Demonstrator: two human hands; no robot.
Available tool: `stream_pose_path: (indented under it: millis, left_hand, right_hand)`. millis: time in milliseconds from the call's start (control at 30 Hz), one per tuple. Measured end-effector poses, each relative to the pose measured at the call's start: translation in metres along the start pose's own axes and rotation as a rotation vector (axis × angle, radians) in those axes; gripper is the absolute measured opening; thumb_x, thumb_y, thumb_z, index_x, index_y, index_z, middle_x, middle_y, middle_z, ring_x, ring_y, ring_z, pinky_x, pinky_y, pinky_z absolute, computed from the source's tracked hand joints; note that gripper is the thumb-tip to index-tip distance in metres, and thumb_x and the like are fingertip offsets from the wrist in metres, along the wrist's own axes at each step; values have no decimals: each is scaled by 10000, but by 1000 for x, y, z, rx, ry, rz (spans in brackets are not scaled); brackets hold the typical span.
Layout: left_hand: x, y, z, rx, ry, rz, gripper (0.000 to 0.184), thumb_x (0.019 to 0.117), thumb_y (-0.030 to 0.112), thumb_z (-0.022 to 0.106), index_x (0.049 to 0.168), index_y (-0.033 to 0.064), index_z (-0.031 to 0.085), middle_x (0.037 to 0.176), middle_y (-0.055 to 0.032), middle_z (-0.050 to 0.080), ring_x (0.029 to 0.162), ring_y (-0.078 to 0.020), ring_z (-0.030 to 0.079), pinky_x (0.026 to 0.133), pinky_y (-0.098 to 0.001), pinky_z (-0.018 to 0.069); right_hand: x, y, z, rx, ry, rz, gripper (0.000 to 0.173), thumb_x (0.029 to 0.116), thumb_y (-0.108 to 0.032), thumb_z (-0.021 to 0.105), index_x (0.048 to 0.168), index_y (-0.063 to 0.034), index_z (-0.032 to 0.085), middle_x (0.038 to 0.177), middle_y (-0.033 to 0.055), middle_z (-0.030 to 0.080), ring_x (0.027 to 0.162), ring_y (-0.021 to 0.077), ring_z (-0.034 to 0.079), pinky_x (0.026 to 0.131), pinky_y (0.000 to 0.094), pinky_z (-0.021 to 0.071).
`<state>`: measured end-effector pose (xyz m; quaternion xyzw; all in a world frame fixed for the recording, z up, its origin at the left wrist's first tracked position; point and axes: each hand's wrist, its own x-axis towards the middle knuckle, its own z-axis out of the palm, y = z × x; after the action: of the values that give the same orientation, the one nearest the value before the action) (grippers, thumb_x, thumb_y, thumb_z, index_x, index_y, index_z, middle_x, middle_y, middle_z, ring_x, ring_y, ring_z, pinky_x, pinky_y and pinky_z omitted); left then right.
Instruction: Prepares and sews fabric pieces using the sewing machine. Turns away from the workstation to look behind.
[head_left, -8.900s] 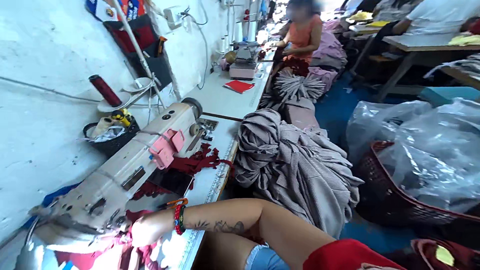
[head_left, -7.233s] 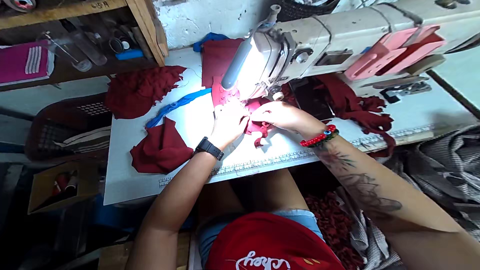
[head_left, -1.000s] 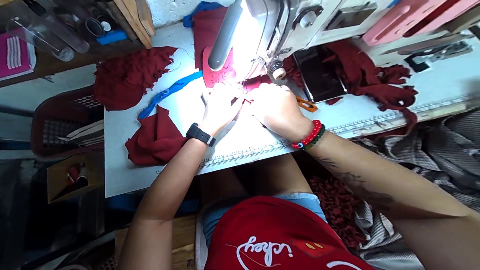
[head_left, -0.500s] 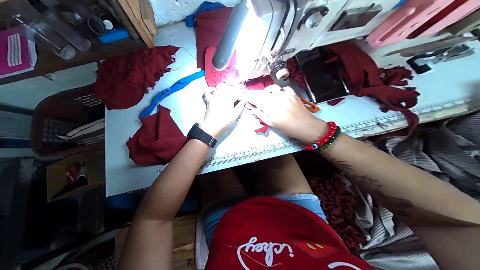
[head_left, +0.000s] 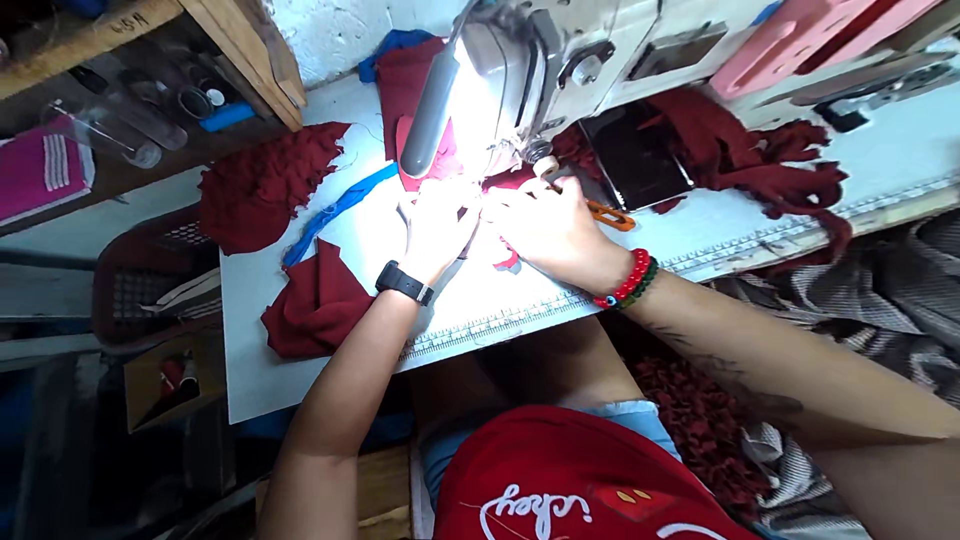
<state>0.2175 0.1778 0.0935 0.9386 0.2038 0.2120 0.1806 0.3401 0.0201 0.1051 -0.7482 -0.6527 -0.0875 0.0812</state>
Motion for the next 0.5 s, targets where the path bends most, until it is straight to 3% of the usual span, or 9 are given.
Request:
stream_pose_path:
  millis: [100,167,233,300,367,433,500]
  left_hand:
    - [4,-1,1,19,4,-62,228,1007,340,596,1047,205,775,1139,1,723,1192,-216,598,1042,-580,324]
    - [9,-2,1,33,2,-88,244,1004,345,591,1049,181,766,1140,-24,719,1205,-247,595,1068,-616,323]
    - [12,-2,2,29,8,-102,245,1007,342,598,1058,171,766,1159,-36,714,1222,-250,586,1069,-606,318]
    - [11,-2,4,47,33,-98,248,1009,345,591,1070,179,765,1145,-37,713,1200,-247,596,1058,-599,327]
    - [10,-2,6,76,47,-96,257,1015,366,580,1070,189,758,1136,-29,709,1180,-233,602,1046,-583,324]
    - [10,-1,7,102,35,-118,277,1024,396,561,1101,214,755,1171,-4,708,1202,-212,600,1084,-589,314]
    - [10,-2,8,93,48,-120,265,1016,387,571,1094,217,759,1179,16,718,1189,-191,611,1095,-560,321]
  right_hand:
    - [0,-1,7,64,64,24,376,1025,-67,479,1354,-133,648,1437,99,607,1289,419,543,931,671,392]
    - [-3,-1,5,149,49,58,394,1049,-130,465,1414,-128,615,1490,98,570,1368,414,492,1017,688,359]
    - [-15,2,-4,249,57,88,409,1061,-248,455,1421,-146,619,1520,83,547,1416,372,461,1072,647,359]
    - [-38,13,-21,339,139,114,401,1042,-300,492,1381,-171,663,1499,87,562,1388,336,498,1086,596,404]
    - [-72,46,-45,398,325,128,365,1039,-275,559,1344,-117,684,1466,132,575,1355,317,535,1123,530,435]
    - [-107,112,-71,362,454,119,386,1047,-251,571,1367,-48,643,1437,164,590,1339,296,555,1126,467,458]
    - [-117,163,-88,431,262,95,370,1077,-138,506,1379,71,549,1378,206,596,1250,207,600,1041,319,502]
